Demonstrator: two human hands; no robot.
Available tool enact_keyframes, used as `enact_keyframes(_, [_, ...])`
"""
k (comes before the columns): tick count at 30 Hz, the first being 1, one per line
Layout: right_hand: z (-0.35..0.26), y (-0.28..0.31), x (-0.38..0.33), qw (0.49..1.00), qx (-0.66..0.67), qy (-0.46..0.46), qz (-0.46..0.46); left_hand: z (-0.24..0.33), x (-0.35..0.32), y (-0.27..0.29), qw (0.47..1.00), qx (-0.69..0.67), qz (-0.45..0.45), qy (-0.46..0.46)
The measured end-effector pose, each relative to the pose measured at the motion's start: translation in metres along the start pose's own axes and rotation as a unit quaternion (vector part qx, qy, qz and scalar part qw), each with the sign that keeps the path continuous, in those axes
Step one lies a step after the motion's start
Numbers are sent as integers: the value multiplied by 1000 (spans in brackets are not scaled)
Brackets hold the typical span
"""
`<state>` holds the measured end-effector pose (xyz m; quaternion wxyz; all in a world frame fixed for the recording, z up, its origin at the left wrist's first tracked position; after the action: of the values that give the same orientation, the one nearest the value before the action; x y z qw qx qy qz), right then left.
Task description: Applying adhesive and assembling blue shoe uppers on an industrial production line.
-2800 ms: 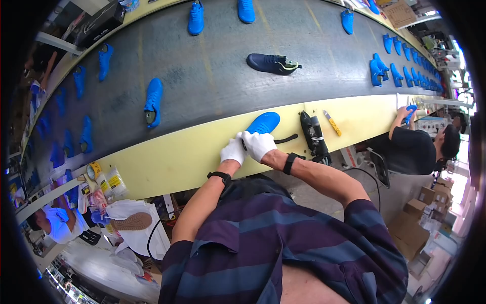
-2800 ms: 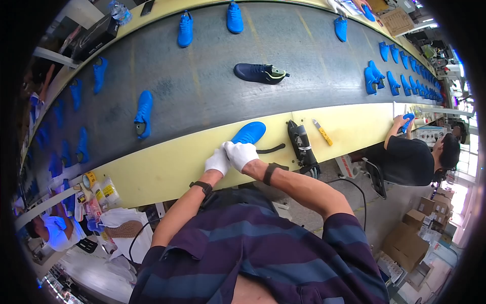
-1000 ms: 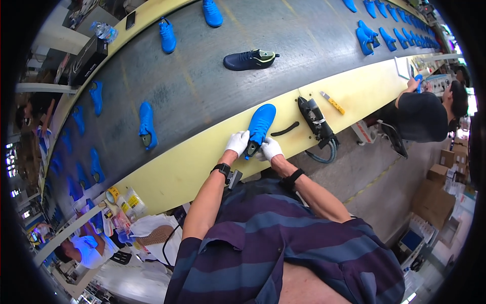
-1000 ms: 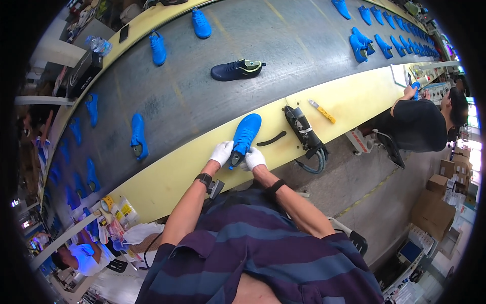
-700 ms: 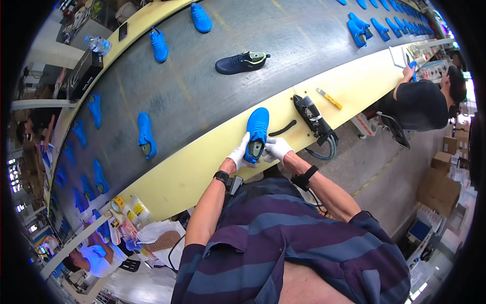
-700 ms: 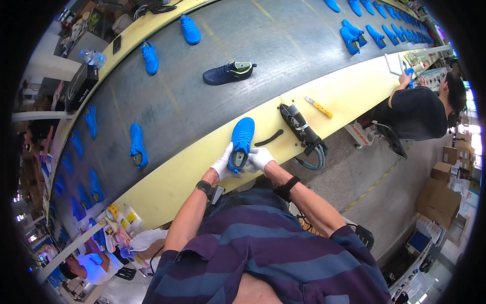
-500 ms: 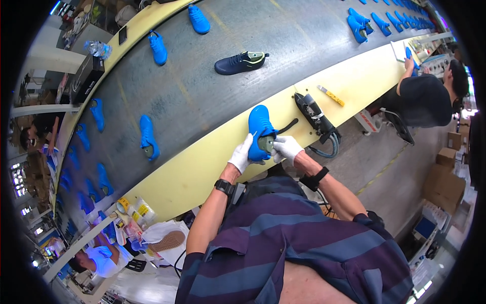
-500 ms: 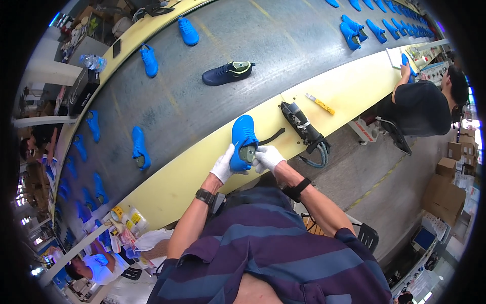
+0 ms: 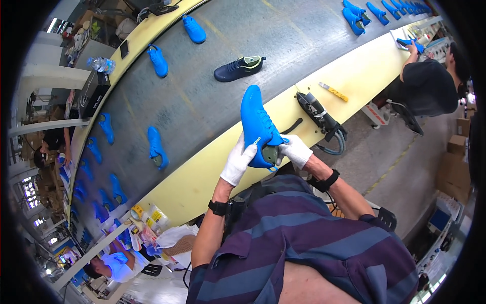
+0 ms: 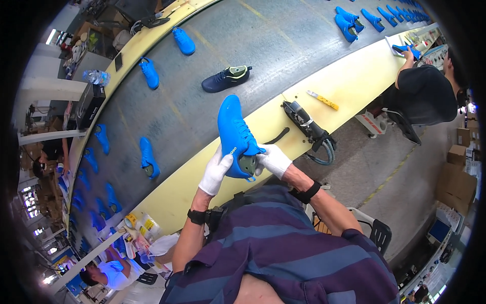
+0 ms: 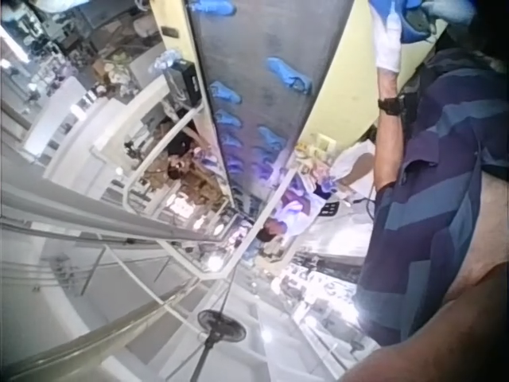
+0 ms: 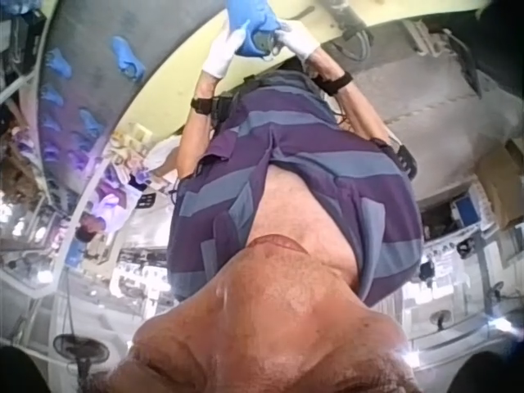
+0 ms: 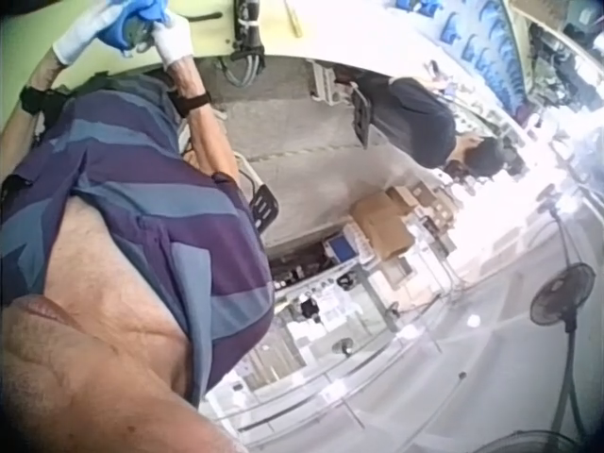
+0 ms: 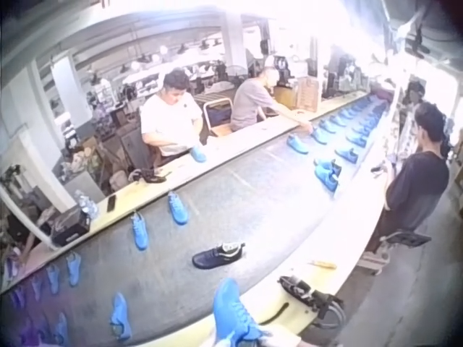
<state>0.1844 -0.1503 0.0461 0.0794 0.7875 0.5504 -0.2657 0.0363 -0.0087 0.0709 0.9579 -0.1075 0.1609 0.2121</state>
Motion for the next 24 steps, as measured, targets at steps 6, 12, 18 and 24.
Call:
enact_keyframes(6, [-7, -4, 7, 1000, -13, -2, 3, 15, -4, 0, 1000, 25, -8, -2])
enact_keyframes(12, [-4, -9, 17, 1000, -18, 1, -2, 13, -2, 4, 998, 54, 36, -18])
enact_keyframes(18, [7, -15, 26, 999, -24, -23, -3, -14, 13, 8, 995, 9, 97, -1])
enact_keyframes(24, [32, 5, 28, 941, -336, -32, -1, -98, 32, 19, 985, -22, 166, 48])
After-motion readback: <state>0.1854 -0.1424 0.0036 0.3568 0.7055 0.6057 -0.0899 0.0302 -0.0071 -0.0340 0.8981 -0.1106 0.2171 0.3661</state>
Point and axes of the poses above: each hand's wrist, its own x-axis towards the middle knuckle, its own y-axis out of the back of the hand, z = x × y, the point moved 4 cm from there along x, towards the middle knuckle, and after that the axes turned 2 degrees about y, right-handed, at the moved point
